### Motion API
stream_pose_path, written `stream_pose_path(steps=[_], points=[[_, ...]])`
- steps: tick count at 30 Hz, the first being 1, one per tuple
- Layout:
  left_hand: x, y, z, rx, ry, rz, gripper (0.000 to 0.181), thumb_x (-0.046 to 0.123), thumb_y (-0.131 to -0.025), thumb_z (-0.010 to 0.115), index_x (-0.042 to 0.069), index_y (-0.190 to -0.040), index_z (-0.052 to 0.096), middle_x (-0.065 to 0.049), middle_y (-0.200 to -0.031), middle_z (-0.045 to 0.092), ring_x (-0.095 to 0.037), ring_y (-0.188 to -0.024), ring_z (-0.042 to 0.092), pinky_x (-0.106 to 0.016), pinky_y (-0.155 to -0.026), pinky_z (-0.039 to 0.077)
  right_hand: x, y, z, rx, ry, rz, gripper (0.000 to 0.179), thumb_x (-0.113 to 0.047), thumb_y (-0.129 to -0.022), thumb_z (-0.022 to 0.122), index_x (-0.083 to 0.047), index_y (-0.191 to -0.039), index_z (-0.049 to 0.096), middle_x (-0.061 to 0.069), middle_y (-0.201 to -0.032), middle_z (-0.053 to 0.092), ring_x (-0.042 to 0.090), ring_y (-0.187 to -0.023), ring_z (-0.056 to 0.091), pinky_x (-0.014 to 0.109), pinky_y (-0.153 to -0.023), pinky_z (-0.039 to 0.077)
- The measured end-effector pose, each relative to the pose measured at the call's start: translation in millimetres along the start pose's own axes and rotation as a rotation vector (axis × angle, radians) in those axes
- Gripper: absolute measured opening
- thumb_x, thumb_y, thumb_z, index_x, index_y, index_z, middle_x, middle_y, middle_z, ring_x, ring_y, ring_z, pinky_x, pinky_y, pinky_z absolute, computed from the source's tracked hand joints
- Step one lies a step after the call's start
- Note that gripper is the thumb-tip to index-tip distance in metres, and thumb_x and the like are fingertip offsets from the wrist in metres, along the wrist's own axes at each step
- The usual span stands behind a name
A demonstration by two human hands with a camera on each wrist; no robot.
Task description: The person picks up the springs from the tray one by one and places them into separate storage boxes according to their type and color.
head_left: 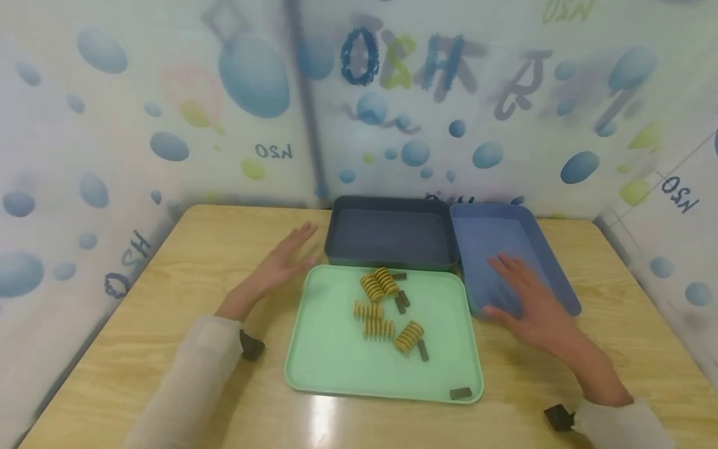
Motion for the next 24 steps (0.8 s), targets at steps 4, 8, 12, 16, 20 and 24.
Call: stream_pose_path(steps=[4,8,12,16,20,24], points=[[-2.5,1.9,5.0,-0.018,0.074,-0.022,0.067,0.038,-0.098,0.052,0.021,-0.154,0.019,0.001,-0.160,0.008,-0.035,-0.144,0.001,-0.061,-0.110,0.005,-8.6,-0.8,6.7,0.012,-0.032,-0.037,0.078,-0.029,-0.084,0.073,-0.015,-0.150,0.033,0.016,-0.153,0.028,0.041,-0.140,0.017,0.070,-0.098,0.024],[-1.7,15.1,10.8,-0.075,0.176,-0.047,0.067,0.029,-0.098,0.055,0.022,-0.154,0.020,-0.004,-0.160,0.010,-0.034,-0.144,0.001,-0.062,-0.110,0.004,-19.1,-1.5,13.4,-0.005,-0.083,-0.068,0.076,-0.027,-0.083,0.074,-0.015,-0.148,0.036,0.015,-0.152,0.031,0.041,-0.139,0.021,0.069,-0.097,0.026],[1.6,31.7,13.2,-0.105,0.237,-0.059,0.064,0.028,-0.098,0.055,0.024,-0.153,0.023,-0.002,-0.159,0.013,-0.030,-0.145,0.005,-0.059,-0.111,0.008,-31.6,-2.7,22.8,-0.054,-0.125,-0.113,0.075,-0.026,-0.083,0.075,-0.019,-0.148,0.038,0.010,-0.152,0.032,0.037,-0.139,0.024,0.066,-0.098,0.028],[-4.7,42.4,19.3,-0.134,0.213,-0.080,0.063,0.032,-0.097,0.056,0.026,-0.152,0.026,0.002,-0.158,0.018,-0.030,-0.145,0.004,-0.060,-0.111,0.007,-37.9,-2.9,35.4,-0.114,-0.183,-0.123,0.072,-0.026,-0.084,0.074,-0.021,-0.147,0.039,0.005,-0.152,0.034,0.033,-0.137,0.028,0.063,-0.099,0.028],[-10.5,49.2,25.9,-0.140,0.151,-0.049,0.066,0.032,-0.095,0.061,0.022,-0.151,0.029,0.000,-0.158,0.020,-0.032,-0.145,0.002,-0.060,-0.111,0.005,-41.5,-2.7,46.2,-0.151,-0.204,-0.126,0.069,-0.028,-0.086,0.073,-0.022,-0.146,0.040,0.001,-0.151,0.035,0.029,-0.137,0.031,0.061,-0.100,0.031],[-7.8,51.3,29.8,-0.123,0.031,0.067,0.069,0.032,-0.089,0.069,0.016,-0.148,0.037,-0.007,-0.156,0.025,-0.037,-0.143,0.007,-0.063,-0.109,0.006,-49.9,-4.1,52.7,-0.168,-0.213,-0.167,0.068,-0.029,-0.085,0.073,-0.022,-0.146,0.041,0.000,-0.150,0.036,0.025,-0.136,0.032,0.058,-0.101,0.032]])
Point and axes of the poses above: each hand's wrist, its own y-axis away from the middle knuckle, its own z-axis out of the palm, x = y × z, the point moved 6 cm from there along -y, towards the middle knuckle
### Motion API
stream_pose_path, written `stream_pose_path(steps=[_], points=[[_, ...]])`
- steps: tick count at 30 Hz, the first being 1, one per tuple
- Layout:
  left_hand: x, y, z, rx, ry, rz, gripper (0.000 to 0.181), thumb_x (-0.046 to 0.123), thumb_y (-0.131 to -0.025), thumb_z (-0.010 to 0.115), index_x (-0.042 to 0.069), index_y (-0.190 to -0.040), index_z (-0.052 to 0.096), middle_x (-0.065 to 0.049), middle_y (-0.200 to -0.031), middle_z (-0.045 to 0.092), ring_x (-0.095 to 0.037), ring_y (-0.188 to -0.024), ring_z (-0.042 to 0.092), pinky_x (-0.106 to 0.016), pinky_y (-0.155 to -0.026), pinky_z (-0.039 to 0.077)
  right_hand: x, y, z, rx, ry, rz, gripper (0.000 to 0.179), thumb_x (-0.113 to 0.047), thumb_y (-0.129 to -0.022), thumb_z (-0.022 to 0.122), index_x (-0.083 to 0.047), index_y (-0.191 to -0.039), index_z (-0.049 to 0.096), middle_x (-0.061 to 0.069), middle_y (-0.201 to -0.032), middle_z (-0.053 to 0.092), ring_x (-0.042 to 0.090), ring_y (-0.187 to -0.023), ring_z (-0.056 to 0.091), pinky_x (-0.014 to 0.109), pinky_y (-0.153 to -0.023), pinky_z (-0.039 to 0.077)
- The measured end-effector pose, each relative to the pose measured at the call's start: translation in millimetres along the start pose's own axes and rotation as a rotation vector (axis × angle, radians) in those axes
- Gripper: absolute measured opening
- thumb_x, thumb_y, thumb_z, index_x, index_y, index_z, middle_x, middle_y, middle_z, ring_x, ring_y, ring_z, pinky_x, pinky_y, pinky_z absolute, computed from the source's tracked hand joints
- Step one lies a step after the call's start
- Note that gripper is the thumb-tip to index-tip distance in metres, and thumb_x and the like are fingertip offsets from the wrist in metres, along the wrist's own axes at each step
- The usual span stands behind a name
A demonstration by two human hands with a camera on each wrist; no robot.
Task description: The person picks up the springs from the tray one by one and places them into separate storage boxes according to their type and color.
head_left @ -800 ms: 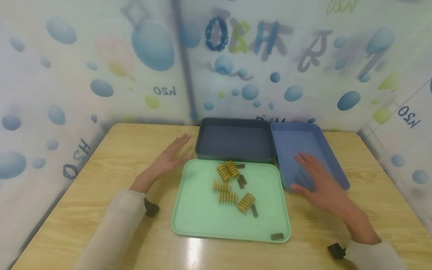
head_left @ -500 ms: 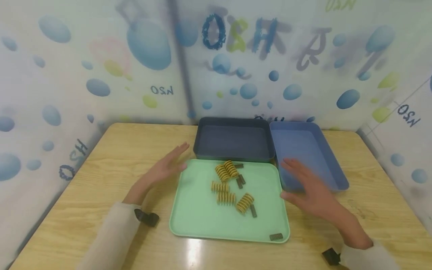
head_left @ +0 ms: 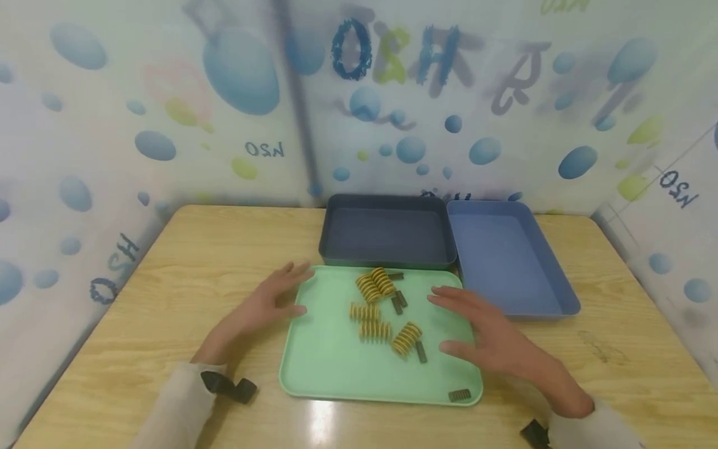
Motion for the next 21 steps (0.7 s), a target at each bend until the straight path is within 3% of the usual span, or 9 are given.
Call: stream_pose_path(steps=[3,6,10,13,21], points=[[3.4,0.5,1.1,0.015,-0.092,0.057,0.071,0.034,-0.085,0.073,0.015,-0.146,0.041,-0.010,-0.155,0.028,-0.042,-0.142,0.010,-0.064,-0.109,0.006,-5.2,-3.1,4.4,-0.025,-0.036,-0.040,0.067,-0.029,-0.086,0.072,-0.021,-0.146,0.041,0.000,-0.149,0.037,0.022,-0.136,0.033,0.056,-0.100,0.033],[5.2,0.7,1.7,0.017,-0.109,0.077,0.074,0.037,-0.083,0.074,0.015,-0.146,0.042,-0.011,-0.155,0.028,-0.042,-0.142,0.010,-0.063,-0.109,0.005,-7.1,-5.5,8.5,-0.047,-0.082,-0.073,0.066,-0.027,-0.088,0.071,-0.020,-0.146,0.041,0.002,-0.149,0.038,0.020,-0.134,0.034,0.051,-0.099,0.038],[6.4,2.0,1.6,-0.007,-0.099,0.102,0.075,0.038,-0.082,0.075,0.012,-0.145,0.043,-0.012,-0.155,0.027,-0.043,-0.141,0.011,-0.062,-0.110,0.004,-5.6,-9.9,15.1,-0.062,-0.179,-0.118,0.063,-0.018,-0.088,0.071,-0.014,-0.144,0.042,0.006,-0.146,0.042,0.017,-0.110,0.051,0.034,-0.079,0.049],[6.0,4.1,1.0,-0.033,-0.088,0.107,0.076,0.037,-0.080,0.075,0.010,-0.144,0.044,-0.013,-0.155,0.026,-0.044,-0.141,0.010,-0.062,-0.110,0.003,-1.6,-13.3,20.5,-0.063,-0.252,-0.145,0.061,-0.009,-0.087,0.071,-0.008,-0.142,0.044,0.009,-0.140,0.046,0.016,-0.085,0.052,0.026,-0.061,0.047],[6.1,4.4,0.9,-0.075,-0.080,0.106,0.086,0.044,-0.074,0.077,0.008,-0.144,0.043,-0.014,-0.156,0.022,-0.045,-0.141,0.007,-0.061,-0.110,0.001,9.0,-17.7,32.7,-0.047,-0.389,-0.117,0.050,-0.001,-0.085,0.070,-0.002,-0.132,0.053,0.015,-0.123,0.057,0.012,-0.070,0.054,0.023,-0.050,0.045]])
Point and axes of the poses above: each hand's wrist, its own y-axis away from the middle knuckle, its own z-axis out of the palm, x = y × z, the point moved 6 cm from there along -y, towards the middle knuckle
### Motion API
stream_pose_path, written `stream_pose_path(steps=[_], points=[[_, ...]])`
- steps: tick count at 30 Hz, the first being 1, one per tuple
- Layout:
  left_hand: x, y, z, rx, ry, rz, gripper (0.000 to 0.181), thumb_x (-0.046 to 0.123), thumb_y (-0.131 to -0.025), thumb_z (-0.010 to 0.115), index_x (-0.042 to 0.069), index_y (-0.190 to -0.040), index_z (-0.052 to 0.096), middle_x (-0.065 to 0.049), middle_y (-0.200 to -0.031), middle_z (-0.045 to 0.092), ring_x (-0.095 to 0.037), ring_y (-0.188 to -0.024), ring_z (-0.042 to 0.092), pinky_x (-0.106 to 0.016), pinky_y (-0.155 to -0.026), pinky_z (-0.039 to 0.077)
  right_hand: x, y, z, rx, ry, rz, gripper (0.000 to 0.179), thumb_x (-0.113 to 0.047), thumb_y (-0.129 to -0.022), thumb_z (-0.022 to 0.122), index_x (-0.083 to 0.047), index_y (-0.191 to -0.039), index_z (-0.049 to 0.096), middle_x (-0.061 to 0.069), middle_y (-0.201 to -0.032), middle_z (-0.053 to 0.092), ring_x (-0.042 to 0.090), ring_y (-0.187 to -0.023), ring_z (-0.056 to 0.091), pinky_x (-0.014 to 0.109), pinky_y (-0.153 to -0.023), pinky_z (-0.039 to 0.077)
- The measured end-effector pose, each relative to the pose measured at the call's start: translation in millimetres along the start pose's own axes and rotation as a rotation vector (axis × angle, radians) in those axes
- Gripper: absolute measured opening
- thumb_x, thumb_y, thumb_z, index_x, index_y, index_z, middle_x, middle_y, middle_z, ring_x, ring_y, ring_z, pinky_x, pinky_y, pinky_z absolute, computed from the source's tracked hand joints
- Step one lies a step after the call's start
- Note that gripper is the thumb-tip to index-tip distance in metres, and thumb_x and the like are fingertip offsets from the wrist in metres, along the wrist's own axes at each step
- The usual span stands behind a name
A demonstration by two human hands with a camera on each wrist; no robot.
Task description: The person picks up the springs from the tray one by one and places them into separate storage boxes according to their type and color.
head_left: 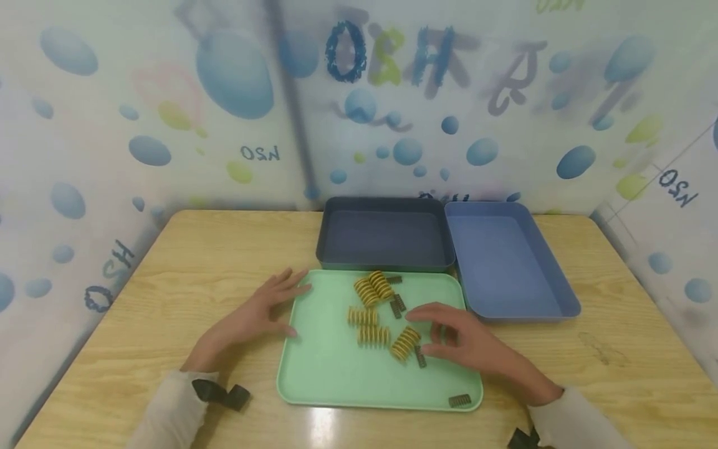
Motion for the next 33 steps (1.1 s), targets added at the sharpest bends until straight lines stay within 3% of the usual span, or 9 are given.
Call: stream_pose_path(steps=[10,17,22,33], points=[[-1.5,1.6,0.4,-0.019,0.010,0.004,0.089,0.044,-0.071,0.079,0.009,-0.145,0.042,-0.014,-0.157,0.019,-0.044,-0.142,0.004,-0.065,-0.108,0.000,0.7,-5.2,8.7,-0.081,0.030,-0.008,0.041,-0.017,-0.089,0.068,-0.013,-0.128,0.059,0.002,-0.124,0.059,0.010,-0.075,0.056,0.025,-0.063,0.051],[-1.2,-0.5,-0.5,-0.003,0.023,-0.002,0.085,0.042,-0.072,0.080,0.010,-0.142,0.046,-0.014,-0.157,0.020,-0.044,-0.141,0.005,-0.066,-0.108,0.000,8.8,-6.0,8.7,-0.037,0.050,0.076,0.036,-0.024,-0.088,0.069,-0.018,-0.122,0.064,-0.006,-0.114,0.064,0.011,-0.081,0.057,0.026,-0.067,0.050],[-2.6,0.3,1.0,-0.008,0.022,-0.012,0.083,0.043,-0.073,0.079,0.011,-0.142,0.046,-0.013,-0.157,0.020,-0.043,-0.142,0.004,-0.064,-0.109,0.000,6.7,-6.7,9.5,0.006,0.068,0.049,0.034,-0.022,-0.085,0.072,-0.017,-0.118,0.067,-0.007,-0.108,0.066,0.011,-0.078,0.057,0.026,-0.065,0.050],[-2.6,0.9,0.4,-0.006,0.019,-0.010,0.081,0.043,-0.074,0.078,0.011,-0.142,0.047,-0.013,-0.157,0.020,-0.043,-0.142,0.004,-0.065,-0.108,0.000,6.0,-7.2,11.8,0.018,0.097,0.034,0.036,-0.024,-0.083,0.074,-0.017,-0.117,0.068,-0.008,-0.103,0.066,0.010,-0.072,0.053,0.024,-0.060,0.048]])
Point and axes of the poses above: each hand's wrist, its own y-axis away from the middle knuckle, its own z-axis out of the palm, x = y × z, the point moved 6 cm from there along -y, towards the middle knuckle
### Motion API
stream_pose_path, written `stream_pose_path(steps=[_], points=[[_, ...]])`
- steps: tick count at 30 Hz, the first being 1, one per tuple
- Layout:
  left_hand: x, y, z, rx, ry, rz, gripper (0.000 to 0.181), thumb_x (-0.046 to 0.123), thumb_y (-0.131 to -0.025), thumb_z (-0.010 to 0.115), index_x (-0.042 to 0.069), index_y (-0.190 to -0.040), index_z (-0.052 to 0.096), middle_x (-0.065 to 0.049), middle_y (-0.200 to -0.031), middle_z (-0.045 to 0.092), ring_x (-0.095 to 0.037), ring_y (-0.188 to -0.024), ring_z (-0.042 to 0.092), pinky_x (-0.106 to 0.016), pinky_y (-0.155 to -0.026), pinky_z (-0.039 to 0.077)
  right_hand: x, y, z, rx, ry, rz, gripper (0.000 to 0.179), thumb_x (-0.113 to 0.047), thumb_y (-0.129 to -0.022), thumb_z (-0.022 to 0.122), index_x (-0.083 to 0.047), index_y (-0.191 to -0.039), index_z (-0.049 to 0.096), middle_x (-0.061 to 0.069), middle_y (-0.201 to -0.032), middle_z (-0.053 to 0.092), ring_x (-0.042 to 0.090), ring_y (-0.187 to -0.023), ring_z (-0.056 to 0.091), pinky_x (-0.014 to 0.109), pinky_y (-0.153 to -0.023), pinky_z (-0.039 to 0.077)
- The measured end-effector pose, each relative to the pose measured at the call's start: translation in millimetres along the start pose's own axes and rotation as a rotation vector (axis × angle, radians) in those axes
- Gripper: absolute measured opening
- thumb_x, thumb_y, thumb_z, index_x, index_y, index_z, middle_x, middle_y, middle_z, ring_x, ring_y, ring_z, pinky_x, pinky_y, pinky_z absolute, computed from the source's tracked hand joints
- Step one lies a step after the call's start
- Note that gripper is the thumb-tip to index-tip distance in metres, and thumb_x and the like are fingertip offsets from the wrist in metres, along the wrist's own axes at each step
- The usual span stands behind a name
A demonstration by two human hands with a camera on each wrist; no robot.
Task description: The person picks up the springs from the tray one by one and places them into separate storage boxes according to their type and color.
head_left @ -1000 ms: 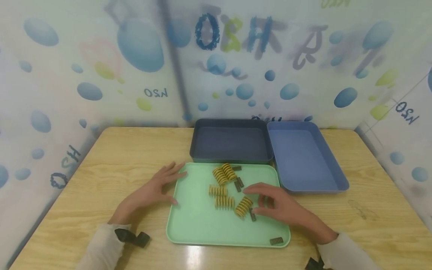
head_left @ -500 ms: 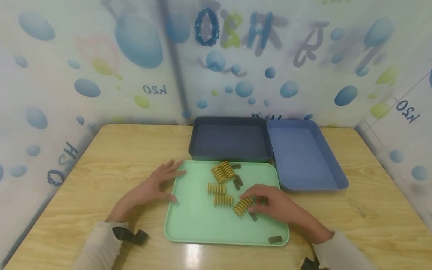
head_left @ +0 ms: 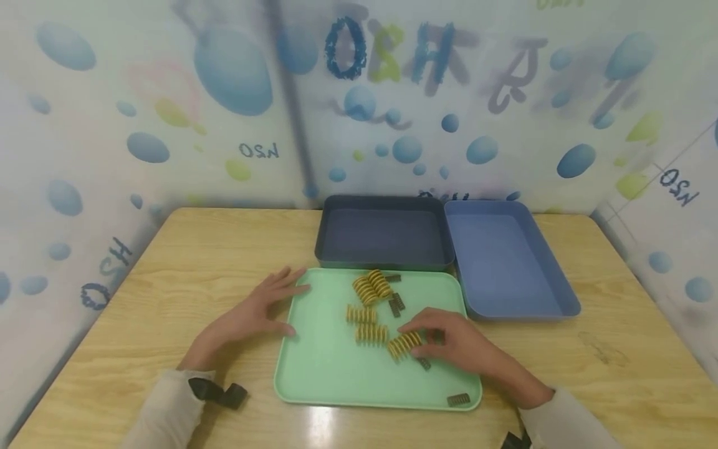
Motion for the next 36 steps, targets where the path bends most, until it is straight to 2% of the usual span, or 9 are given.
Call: stream_pose_path(steps=[9,13,20,24,36], points=[[0.4,-0.5,0.8,0.005,0.008,0.011,0.083,0.042,-0.073,0.079,0.009,-0.142,0.047,-0.014,-0.156,0.021,-0.045,-0.141,0.005,-0.066,-0.107,0.000,-2.7,0.9,1.5,-0.003,-0.025,-0.011,0.037,-0.023,-0.082,0.075,-0.014,-0.117,0.068,-0.005,-0.101,0.065,0.008,-0.068,0.052,0.023,-0.057,0.047],[0.1,-0.5,1.2,0.009,0.010,0.016,0.083,0.041,-0.073,0.080,0.009,-0.142,0.047,-0.015,-0.156,0.022,-0.045,-0.141,0.005,-0.066,-0.107,0.000,-2.3,1.3,1.7,0.014,0.002,-0.001,0.035,-0.025,-0.082,0.074,-0.015,-0.116,0.069,-0.006,-0.101,0.067,0.008,-0.070,0.053,0.024,-0.059,0.048],[0.6,-1.0,0.8,0.007,0.008,0.023,0.083,0.041,-0.073,0.079,0.008,-0.142,0.046,-0.016,-0.156,0.021,-0.046,-0.141,0.005,-0.066,-0.107,0.000,-4.8,1.1,0.6,0.033,0.035,0.031,0.033,-0.024,-0.083,0.074,-0.014,-0.114,0.069,-0.005,-0.103,0.069,0.010,-0.082,0.059,0.025,-0.070,0.049],[1.4,-0.8,0.3,0.010,0.016,0.022,0.084,0.041,-0.073,0.080,0.007,-0.142,0.046,-0.016,-0.156,0.022,-0.046,-0.141,0.005,-0.065,-0.108,-0.001,-8.1,0.6,1.2,0.031,0.024,0.020,0.032,-0.023,-0.083,0.073,-0.013,-0.113,0.069,-0.004,-0.104,0.069,0.013,-0.089,0.061,0.027,-0.077,0.050],[2.7,-0.2,0.1,0.009,0.023,0.013,0.084,0.041,-0.073,0.080,0.006,-0.141,0.047,-0.012,-0.157,0.022,-0.046,-0.141,0.005,-0.065,-0.108,0.000,-7.0,1.8,0.4,0.039,0.038,0.031,0.034,-0.023,-0.081,0.074,-0.013,-0.113,0.068,-0.002,-0.102,0.069,0.013,-0.082,0.059,0.027,-0.072,0.050]])
Point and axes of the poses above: each hand's wrist, its own y-axis away from the middle knuckle, its own z-axis out of the palm, x = y × z, the point moved 6 cm from there along -y, towards the middle knuckle
